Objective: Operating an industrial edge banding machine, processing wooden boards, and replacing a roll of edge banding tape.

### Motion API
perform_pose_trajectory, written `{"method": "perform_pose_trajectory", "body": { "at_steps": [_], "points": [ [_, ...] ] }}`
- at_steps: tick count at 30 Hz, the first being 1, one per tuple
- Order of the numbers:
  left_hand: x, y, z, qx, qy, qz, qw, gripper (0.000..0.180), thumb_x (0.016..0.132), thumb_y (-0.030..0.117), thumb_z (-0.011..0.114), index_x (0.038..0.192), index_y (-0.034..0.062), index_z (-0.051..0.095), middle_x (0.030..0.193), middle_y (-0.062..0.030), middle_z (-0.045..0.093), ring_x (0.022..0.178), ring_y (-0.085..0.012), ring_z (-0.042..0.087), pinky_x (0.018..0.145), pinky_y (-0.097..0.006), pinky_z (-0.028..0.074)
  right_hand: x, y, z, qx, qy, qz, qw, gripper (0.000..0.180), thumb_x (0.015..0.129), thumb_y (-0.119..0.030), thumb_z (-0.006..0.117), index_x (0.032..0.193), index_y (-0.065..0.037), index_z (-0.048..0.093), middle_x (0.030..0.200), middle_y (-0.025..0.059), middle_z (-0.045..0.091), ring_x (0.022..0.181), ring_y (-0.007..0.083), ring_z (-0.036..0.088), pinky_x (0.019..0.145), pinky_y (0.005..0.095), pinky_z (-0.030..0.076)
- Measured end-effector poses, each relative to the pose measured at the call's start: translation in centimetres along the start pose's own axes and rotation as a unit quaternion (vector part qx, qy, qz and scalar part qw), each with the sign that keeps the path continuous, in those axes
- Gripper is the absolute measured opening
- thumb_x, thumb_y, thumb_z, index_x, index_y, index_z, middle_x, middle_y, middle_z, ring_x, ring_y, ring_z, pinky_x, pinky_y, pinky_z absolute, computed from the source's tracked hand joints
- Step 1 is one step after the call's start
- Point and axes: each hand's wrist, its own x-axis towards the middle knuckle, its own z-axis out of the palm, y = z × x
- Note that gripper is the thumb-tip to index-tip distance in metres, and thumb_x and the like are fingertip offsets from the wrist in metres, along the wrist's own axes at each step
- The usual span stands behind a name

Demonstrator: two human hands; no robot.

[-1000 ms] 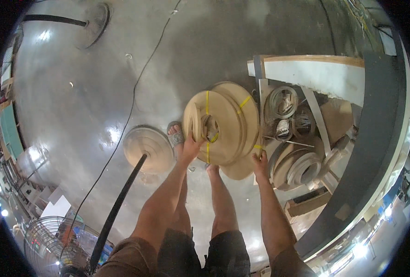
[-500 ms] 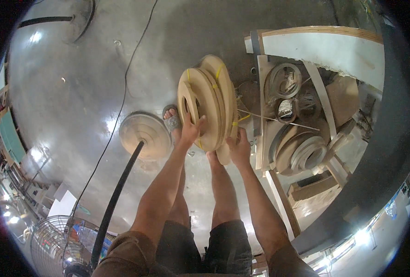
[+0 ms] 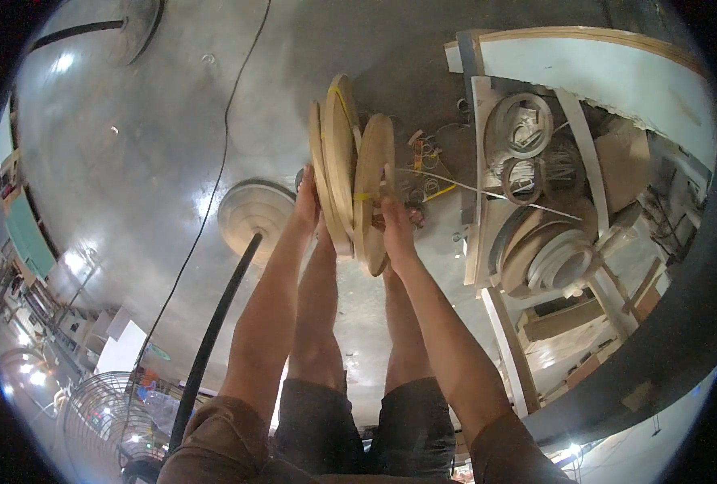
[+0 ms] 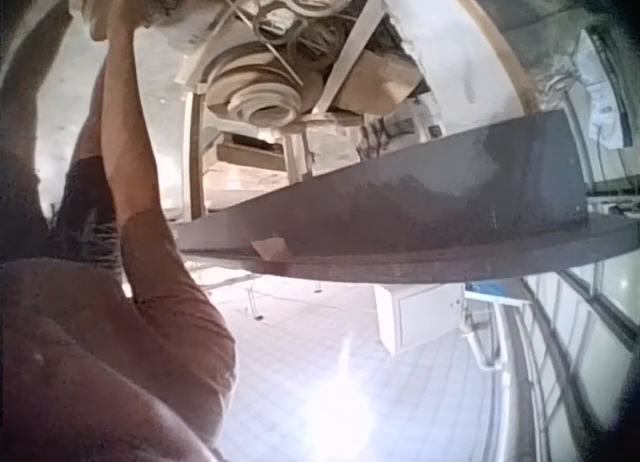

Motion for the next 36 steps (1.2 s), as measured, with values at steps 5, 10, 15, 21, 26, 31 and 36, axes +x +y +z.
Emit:
{"method": "perform_pose_trajectory", "body": {
  "at_steps": [5, 10, 15, 21, 26, 31, 36],
  "points": [
    [-1.1, 0.5, -1.4, -0.092, 0.046, -0.014, 0.995, 0.090, 0.104, 0.078, 0.037, 0.162, 0.0087, 0.043, 0.159, -0.0156, 0.052, 0.143, -0.0316, 0.054, 0.119, -0.047, 0.047, 3.4, 0.9, 2.3, 0.064, -0.015, 0.263, 0.962, 0.064, 0.110, -0.056, 0.050, 0.152, -0.006, 0.053, 0.135, 0.0089, 0.064, 0.118, 0.0251, 0.062, 0.107, 0.0376, 0.047],
    [-0.9, 1.2, -2.6, -0.125, 0.042, -0.055, 0.990, 0.092, 0.101, 0.081, 0.038, 0.161, 0.0115, 0.046, 0.155, -0.0141, 0.057, 0.135, -0.0334, 0.061, 0.114, -0.049, 0.053, 6.3, 4.1, 3.8, 0.075, -0.003, 0.202, 0.977, 0.077, 0.104, -0.066, 0.053, 0.154, -0.008, 0.051, 0.142, 0.0119, 0.060, 0.127, 0.0268, 0.058, 0.110, 0.0422, 0.046],
    [-1.8, 2.1, -0.6, -0.109, 0.050, -0.073, 0.990, 0.099, 0.100, 0.085, 0.029, 0.164, 0.0116, 0.041, 0.160, -0.0148, 0.052, 0.142, -0.0326, 0.055, 0.117, -0.047, 0.049, 6.8, 5.6, 4.3, 0.171, -0.021, 0.194, 0.966, 0.089, 0.099, -0.072, 0.057, 0.159, -0.006, 0.045, 0.155, 0.0146, 0.052, 0.140, 0.0279, 0.050, 0.117, 0.0418, 0.040],
    [-2.2, 0.2, 0.1, -0.170, -0.035, -0.013, 0.985, 0.085, 0.104, 0.078, 0.038, 0.155, 0.0119, 0.051, 0.148, -0.0065, 0.061, 0.134, -0.0226, 0.059, 0.109, -0.038, 0.052, 6.4, 4.4, 3.5, 0.066, -0.019, 0.157, 0.985, 0.090, 0.100, -0.069, 0.059, 0.162, -0.005, 0.043, 0.158, 0.0149, 0.049, 0.144, 0.0299, 0.046, 0.121, 0.0432, 0.033],
    [-1.7, -2.7, 1.3, -0.172, 0.028, -0.026, 0.984, 0.070, 0.111, 0.061, 0.045, 0.152, 0.0051, 0.052, 0.143, -0.0083, 0.061, 0.130, -0.0180, 0.057, 0.111, -0.032, 0.046, 7.2, 5.0, 2.0, 0.138, -0.074, 0.146, 0.977, 0.082, 0.105, -0.067, 0.054, 0.156, -0.004, 0.050, 0.151, 0.0123, 0.056, 0.134, 0.0252, 0.052, 0.116, 0.0410, 0.040],
    [-1.5, -4.4, -0.3, -0.230, 0.051, 0.047, 0.971, 0.068, 0.115, 0.054, 0.039, 0.152, -0.0033, 0.050, 0.149, -0.0101, 0.056, 0.135, -0.0186, 0.054, 0.115, -0.032, 0.043, 5.3, 2.3, 2.9, 0.122, -0.138, 0.150, 0.971, 0.083, 0.108, -0.071, 0.038, 0.157, -0.005, 0.050, 0.153, 0.0153, 0.058, 0.139, 0.0292, 0.055, 0.116, 0.0449, 0.045],
    [-2.4, -2.9, 0.4, -0.227, 0.065, 0.009, 0.972, 0.065, 0.116, 0.052, 0.037, 0.153, -0.0008, 0.048, 0.148, -0.0067, 0.055, 0.135, -0.0154, 0.052, 0.114, -0.030, 0.043, 5.6, 2.8, 3.1, 0.147, -0.125, 0.179, 0.965, 0.091, 0.106, -0.076, 0.036, 0.160, -0.004, 0.045, 0.160, 0.0176, 0.051, 0.146, 0.0305, 0.050, 0.120, 0.0444, 0.039]
  ]
}}
